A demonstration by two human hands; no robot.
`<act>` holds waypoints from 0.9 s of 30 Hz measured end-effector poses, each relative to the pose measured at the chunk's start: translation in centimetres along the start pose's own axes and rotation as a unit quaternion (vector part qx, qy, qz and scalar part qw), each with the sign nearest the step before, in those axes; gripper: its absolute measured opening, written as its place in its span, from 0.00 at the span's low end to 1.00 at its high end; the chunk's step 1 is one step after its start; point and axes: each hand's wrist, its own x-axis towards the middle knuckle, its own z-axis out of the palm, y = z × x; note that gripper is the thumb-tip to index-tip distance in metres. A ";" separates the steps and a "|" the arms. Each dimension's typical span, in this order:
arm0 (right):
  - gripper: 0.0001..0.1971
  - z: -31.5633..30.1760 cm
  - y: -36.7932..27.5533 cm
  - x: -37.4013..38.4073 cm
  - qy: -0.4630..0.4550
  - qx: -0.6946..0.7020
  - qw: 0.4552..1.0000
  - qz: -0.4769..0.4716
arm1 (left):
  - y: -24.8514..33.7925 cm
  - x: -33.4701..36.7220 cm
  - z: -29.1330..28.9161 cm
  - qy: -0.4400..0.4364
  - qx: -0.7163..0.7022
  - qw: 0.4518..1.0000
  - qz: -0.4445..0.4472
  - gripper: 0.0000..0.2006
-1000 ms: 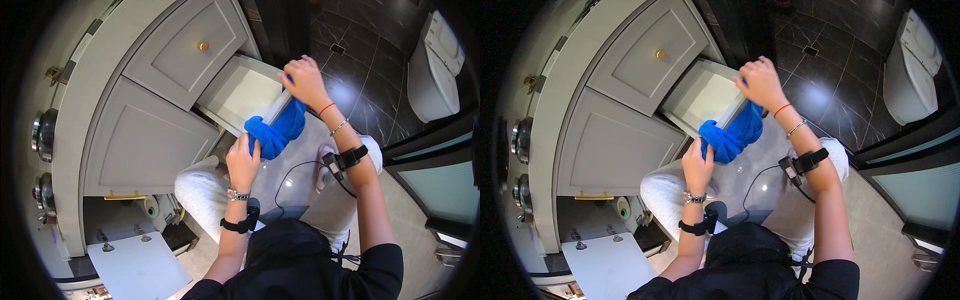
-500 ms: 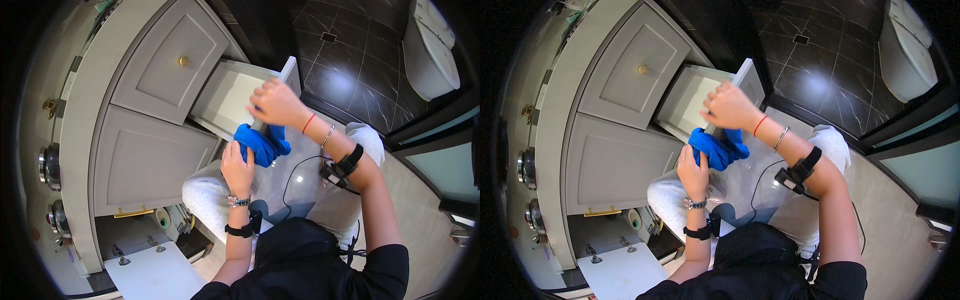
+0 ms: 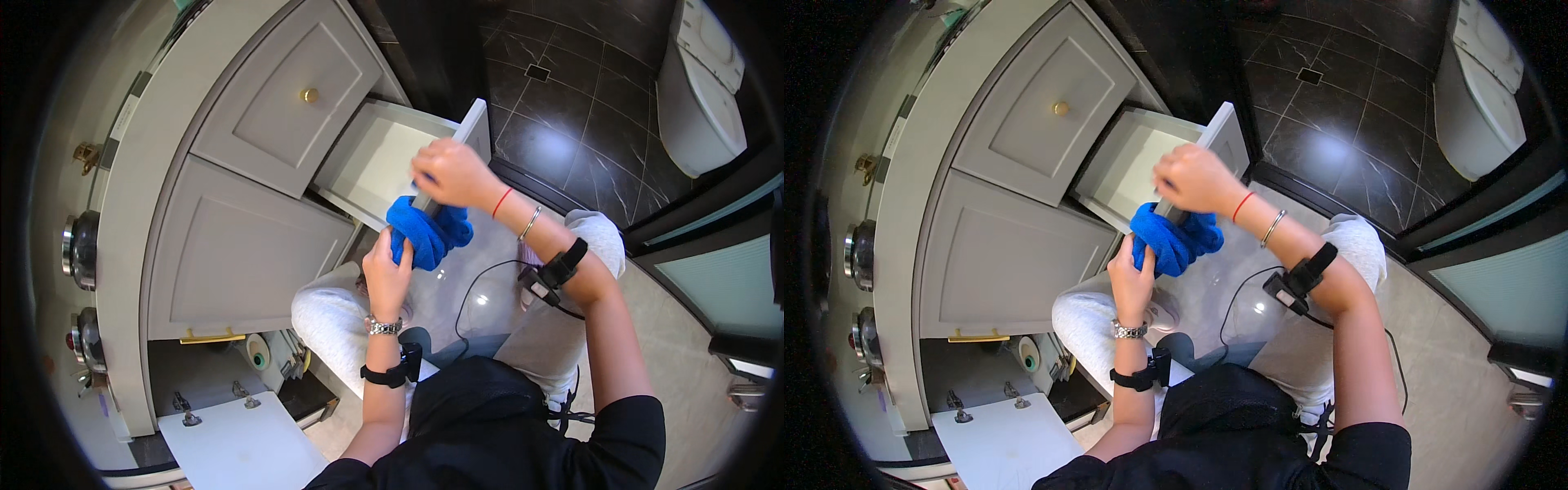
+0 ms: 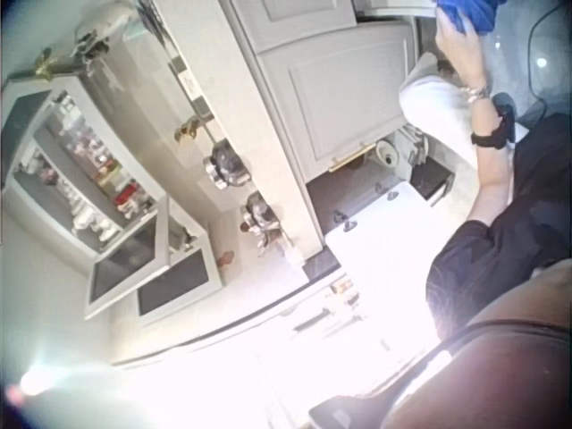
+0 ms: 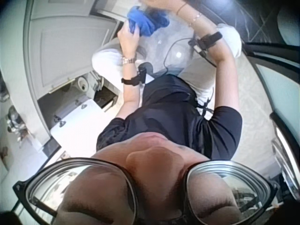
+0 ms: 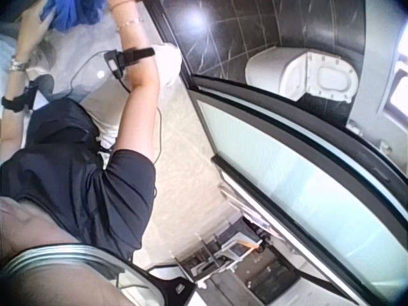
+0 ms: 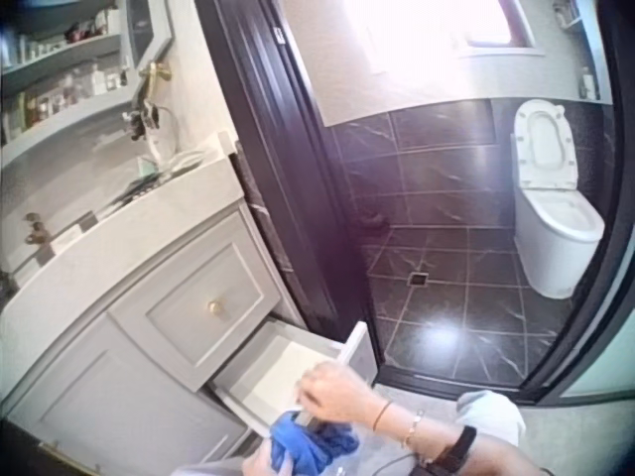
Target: Cleaning the edge of a bathroom drawer with a blue cloth.
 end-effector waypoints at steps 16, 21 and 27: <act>0.12 1.2 -2.0 -0.8 0.019 -0.022 0.999 -0.039 | 0.4 -0.1 0.1 -0.023 0.018 0.999 -0.038 0.13; 0.12 1.2 -2.3 -0.9 0.023 -0.032 0.999 -0.027 | 0.7 -0.2 0.1 -0.008 0.127 0.992 -0.022 0.13; 0.12 1.3 -2.5 -0.7 0.016 -0.033 0.999 -0.024 | 1.6 -0.2 0.1 0.009 0.189 0.981 -0.044 0.13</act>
